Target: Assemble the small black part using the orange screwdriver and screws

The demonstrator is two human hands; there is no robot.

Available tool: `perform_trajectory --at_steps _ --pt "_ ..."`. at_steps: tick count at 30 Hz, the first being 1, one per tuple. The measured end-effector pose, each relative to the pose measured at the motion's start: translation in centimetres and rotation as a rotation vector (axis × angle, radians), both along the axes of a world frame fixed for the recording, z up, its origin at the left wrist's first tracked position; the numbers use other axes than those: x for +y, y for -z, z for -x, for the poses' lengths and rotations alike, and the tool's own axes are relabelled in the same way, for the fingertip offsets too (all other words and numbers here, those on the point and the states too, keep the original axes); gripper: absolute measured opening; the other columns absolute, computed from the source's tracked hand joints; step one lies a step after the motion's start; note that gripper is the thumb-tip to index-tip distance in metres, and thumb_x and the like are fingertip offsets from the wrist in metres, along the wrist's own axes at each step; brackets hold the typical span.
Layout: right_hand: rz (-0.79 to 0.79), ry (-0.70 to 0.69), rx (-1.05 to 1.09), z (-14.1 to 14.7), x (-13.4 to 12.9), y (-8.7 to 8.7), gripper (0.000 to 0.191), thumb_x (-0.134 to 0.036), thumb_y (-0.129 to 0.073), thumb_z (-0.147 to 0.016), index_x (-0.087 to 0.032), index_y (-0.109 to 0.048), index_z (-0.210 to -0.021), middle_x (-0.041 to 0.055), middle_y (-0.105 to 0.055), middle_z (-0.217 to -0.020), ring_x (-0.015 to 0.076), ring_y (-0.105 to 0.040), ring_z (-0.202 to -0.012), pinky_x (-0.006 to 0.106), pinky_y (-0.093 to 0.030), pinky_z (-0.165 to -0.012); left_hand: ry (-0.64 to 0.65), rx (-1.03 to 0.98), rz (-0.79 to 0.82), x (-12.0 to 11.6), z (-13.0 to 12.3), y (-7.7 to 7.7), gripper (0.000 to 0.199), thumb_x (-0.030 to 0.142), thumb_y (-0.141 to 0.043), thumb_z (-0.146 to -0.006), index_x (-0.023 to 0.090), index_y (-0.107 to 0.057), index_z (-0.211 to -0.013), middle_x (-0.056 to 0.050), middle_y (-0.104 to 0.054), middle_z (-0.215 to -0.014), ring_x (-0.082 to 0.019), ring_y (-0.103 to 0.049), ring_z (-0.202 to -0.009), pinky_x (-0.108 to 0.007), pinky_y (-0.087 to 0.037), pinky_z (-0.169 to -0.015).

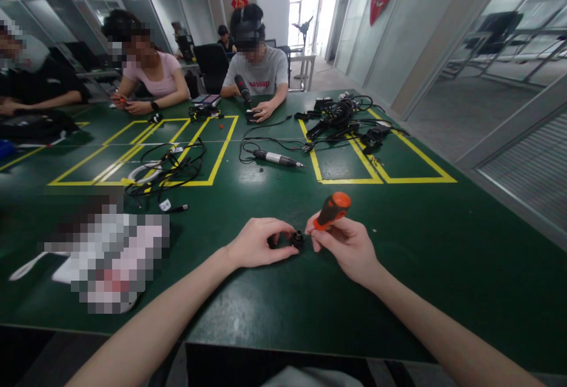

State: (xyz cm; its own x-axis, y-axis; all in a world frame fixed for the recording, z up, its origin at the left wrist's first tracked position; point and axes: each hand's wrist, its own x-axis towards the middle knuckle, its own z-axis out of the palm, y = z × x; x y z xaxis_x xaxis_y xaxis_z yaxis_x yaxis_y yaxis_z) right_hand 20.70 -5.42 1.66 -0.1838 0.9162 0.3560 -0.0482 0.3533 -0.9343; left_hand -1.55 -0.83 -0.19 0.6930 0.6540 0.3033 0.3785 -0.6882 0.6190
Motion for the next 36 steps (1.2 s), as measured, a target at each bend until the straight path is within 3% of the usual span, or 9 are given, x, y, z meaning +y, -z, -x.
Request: perform_trajectory --at_steps 7,16,19,22,31,36 --pt "0.018 -0.016 0.065 0.16 -0.25 0.29 0.035 -0.054 -0.071 -0.095 -0.019 -0.070 -0.094 0.0050 -0.072 -0.077 0.0136 -0.063 -0.058 0.028 -0.057 -0.059 0.000 0.009 -0.006 0.02 -0.02 -0.01 0.030 0.042 -0.074 -0.089 0.017 -0.075 -0.106 0.001 -0.068 -0.074 -0.009 -0.057 -0.061 -0.021 -0.042 -0.061" --pt "-0.010 0.035 0.034 0.15 -0.19 -0.02 0.035 -0.050 -0.074 -0.094 -0.018 -0.069 -0.078 0.0029 -0.067 -0.071 0.0124 -0.060 -0.056 0.026 -0.053 -0.056 0.000 0.011 0.005 -0.06 -0.04 -0.14 0.030 0.042 -0.074 -0.089 0.017 -0.075 -0.106 0.001 -0.069 -0.074 -0.010 -0.058 -0.061 -0.020 -0.042 -0.061" --pt "0.008 0.015 0.059 0.21 -0.20 0.04 0.037 -0.053 -0.069 -0.096 -0.018 -0.070 -0.083 0.0033 -0.068 -0.072 0.0129 -0.061 -0.056 0.027 -0.055 -0.057 -0.001 0.008 0.000 -0.03 -0.01 -0.13 0.031 0.043 -0.074 -0.089 0.017 -0.075 -0.106 0.001 -0.068 -0.073 -0.009 -0.057 -0.060 -0.021 -0.042 -0.061" --pt "0.020 0.043 0.098 0.36 -0.30 0.16 0.033 -0.051 -0.077 -0.090 -0.019 -0.069 -0.090 0.0036 -0.072 -0.076 0.0131 -0.063 -0.057 0.027 -0.057 -0.058 -0.002 0.014 0.012 -0.01 0.00 -0.13 0.032 0.045 -0.073 -0.090 0.018 -0.075 -0.107 0.001 -0.069 -0.075 -0.010 -0.057 -0.061 -0.021 -0.043 -0.061" --pt "-0.056 0.042 -0.013 -0.04 -0.21 -0.39 0.037 -0.047 -0.078 -0.090 -0.019 -0.070 -0.069 0.0058 -0.071 -0.076 0.0137 -0.059 -0.057 0.029 -0.052 -0.055 0.004 0.001 0.007 -0.03 -0.02 -0.12 0.031 0.044 -0.072 -0.090 0.018 -0.075 -0.107 0.002 -0.067 -0.072 -0.010 -0.056 -0.060 -0.021 -0.042 -0.060" --pt "0.006 -0.024 0.063 -0.01 -0.30 0.09 0.027 -0.045 -0.071 -0.096 -0.019 -0.074 -0.089 0.0035 -0.070 -0.071 0.0142 -0.063 -0.058 0.028 -0.055 -0.058 -0.003 0.010 0.020 -0.17 -0.05 -0.21 0.030 0.040 -0.072 -0.089 0.017 -0.074 -0.108 0.001 -0.069 -0.076 -0.010 -0.058 -0.061 -0.021 -0.043 -0.061"
